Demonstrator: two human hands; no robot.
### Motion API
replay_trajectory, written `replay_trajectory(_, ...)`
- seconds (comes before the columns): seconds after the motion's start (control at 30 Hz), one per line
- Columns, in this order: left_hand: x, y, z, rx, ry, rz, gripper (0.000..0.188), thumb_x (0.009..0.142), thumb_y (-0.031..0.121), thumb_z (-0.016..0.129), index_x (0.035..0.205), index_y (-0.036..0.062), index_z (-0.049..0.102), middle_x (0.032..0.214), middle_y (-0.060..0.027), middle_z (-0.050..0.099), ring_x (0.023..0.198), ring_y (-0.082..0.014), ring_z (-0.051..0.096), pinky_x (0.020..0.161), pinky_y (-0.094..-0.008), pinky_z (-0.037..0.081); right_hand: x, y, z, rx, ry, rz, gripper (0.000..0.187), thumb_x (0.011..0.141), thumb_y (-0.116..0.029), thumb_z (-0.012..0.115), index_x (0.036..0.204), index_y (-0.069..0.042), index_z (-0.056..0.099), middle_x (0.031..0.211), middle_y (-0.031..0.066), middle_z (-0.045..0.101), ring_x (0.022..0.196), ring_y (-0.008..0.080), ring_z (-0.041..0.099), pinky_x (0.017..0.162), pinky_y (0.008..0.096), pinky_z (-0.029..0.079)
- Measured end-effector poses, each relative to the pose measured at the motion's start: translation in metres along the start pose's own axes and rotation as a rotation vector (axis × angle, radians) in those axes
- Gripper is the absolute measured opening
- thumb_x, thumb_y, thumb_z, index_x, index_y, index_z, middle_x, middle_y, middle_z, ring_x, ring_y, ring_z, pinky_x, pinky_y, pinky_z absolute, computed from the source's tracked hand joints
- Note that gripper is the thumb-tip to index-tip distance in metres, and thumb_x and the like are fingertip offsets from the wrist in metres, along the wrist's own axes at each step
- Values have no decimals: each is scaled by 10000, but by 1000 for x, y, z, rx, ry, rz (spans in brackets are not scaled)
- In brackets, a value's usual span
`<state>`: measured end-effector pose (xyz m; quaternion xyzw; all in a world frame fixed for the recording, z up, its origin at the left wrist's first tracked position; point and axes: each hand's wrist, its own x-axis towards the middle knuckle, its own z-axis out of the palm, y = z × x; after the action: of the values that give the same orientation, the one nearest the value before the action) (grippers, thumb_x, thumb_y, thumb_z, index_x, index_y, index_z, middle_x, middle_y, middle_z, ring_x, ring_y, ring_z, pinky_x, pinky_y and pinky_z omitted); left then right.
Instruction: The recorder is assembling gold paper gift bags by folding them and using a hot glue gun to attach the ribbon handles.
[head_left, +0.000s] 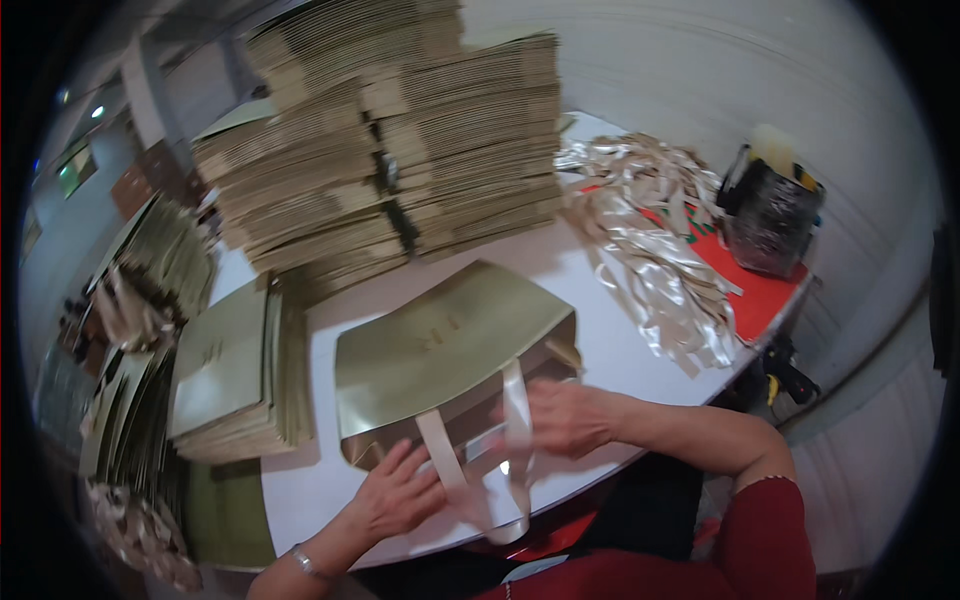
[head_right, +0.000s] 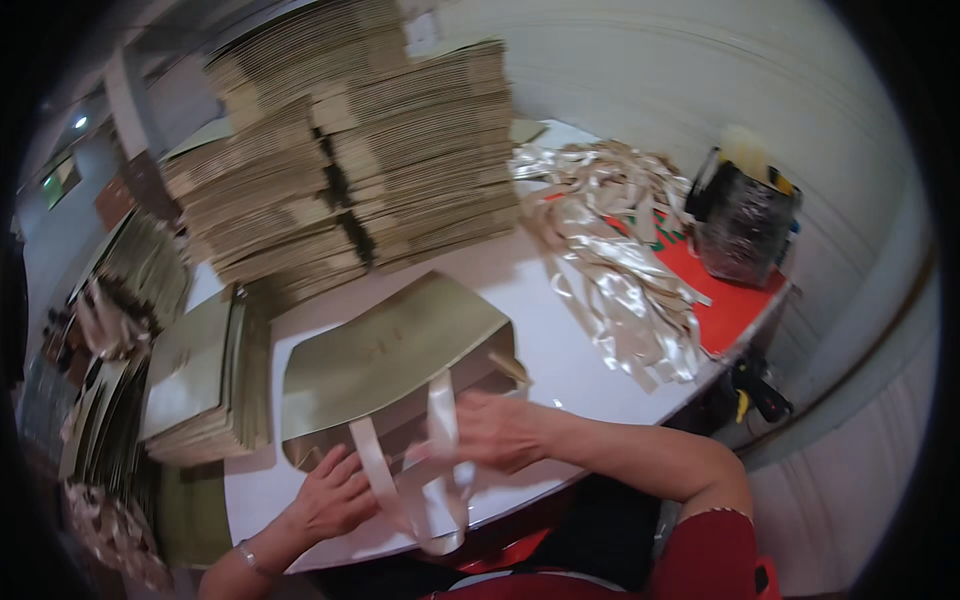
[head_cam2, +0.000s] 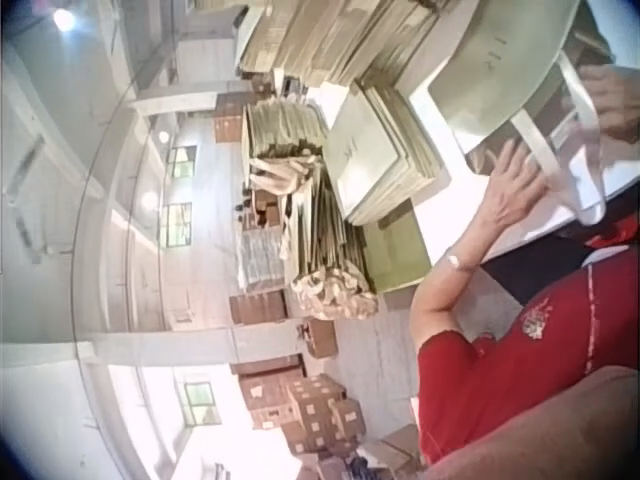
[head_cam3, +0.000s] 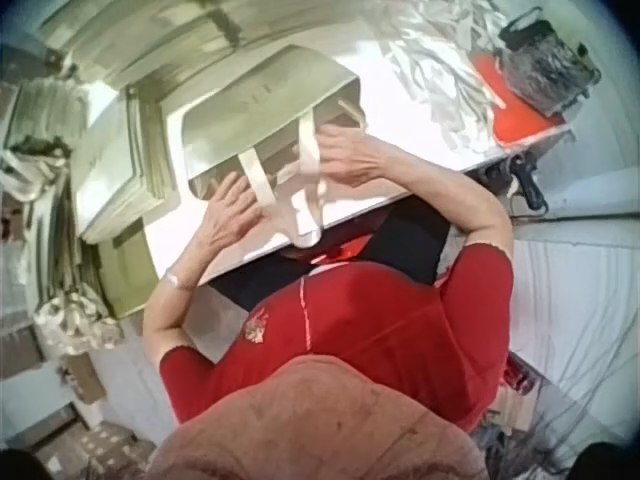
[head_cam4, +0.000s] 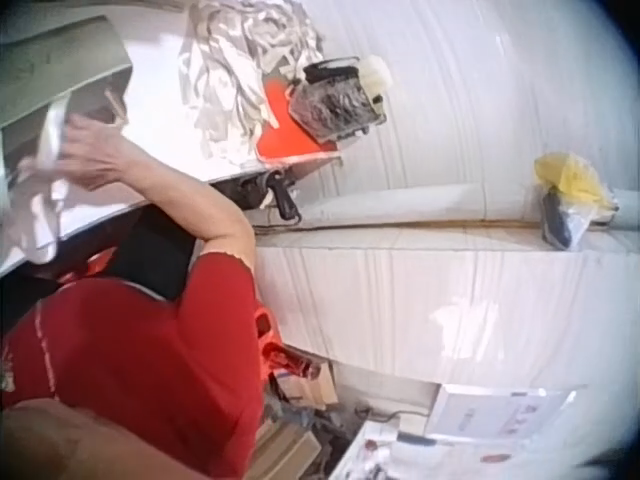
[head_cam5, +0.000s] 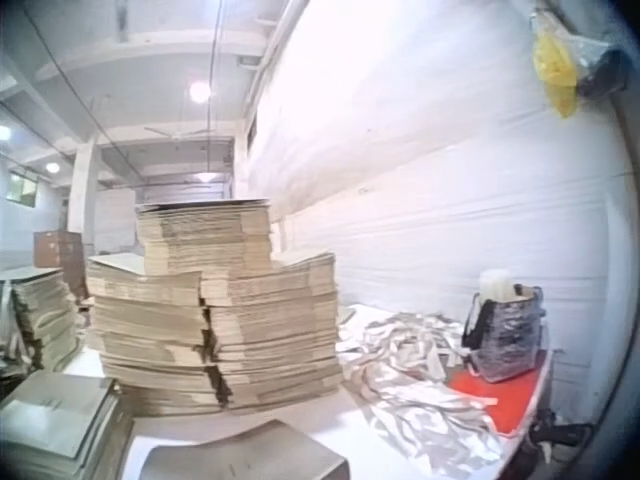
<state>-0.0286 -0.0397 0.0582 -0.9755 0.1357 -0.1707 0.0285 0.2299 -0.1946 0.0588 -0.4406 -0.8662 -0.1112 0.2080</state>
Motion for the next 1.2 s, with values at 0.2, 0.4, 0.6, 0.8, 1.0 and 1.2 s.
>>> replay_trajectory(0.2,68,-32,-22,388,22,-231,307,739,86,570,1035,9,561,1162,-177,566,1134,-295,520,980,-493,378,-10,71,-67,892,643,929,202,802,-184,632,921,-26,672,842,142,666,765,263,642,754,372,506)
replay_trajectory(0.4,84,-56,-9,117,-275,-476,375,740,93,608,1099,8,540,1087,-176,602,1029,-320,585,935,-479,422,-127,139,-21,-442,152,1435,312,754,-283,679,919,-19,679,903,185,660,866,294,634,704,381,503)
replay_trajectory(0.6,86,-19,-5,-94,331,-117,393,696,146,746,1048,39,607,1073,-138,626,958,-276,614,820,-431,464,-136,161,-49,734,1194,1376,265,870,-273,558,788,-25,515,709,127,579,668,190,565,586,367,481)
replay_trajectory(0.8,140,39,75,-1293,303,-847,248,795,95,698,1023,5,658,914,-86,683,831,-186,635,787,-330,484,-68,13,-6,1557,935,1309,380,879,-110,589,1219,28,489,1098,172,615,960,215,623,859,310,491)
replay_trajectory(1.0,92,42,88,-1464,-94,-962,225,817,169,692,914,-32,668,790,-52,670,752,-107,615,670,-234,484,-36,-12,23,1231,933,1135,233,930,-119,503,1122,12,517,1111,148,600,963,205,608,880,346,486)
replay_trajectory(1.2,-28,61,6,-1858,-213,-1269,152,857,142,628,883,-7,626,728,-54,619,592,-116,561,533,-229,448,-82,83,-2,1377,1123,1659,231,973,-177,387,1104,11,413,1006,194,586,887,277,621,761,365,551)
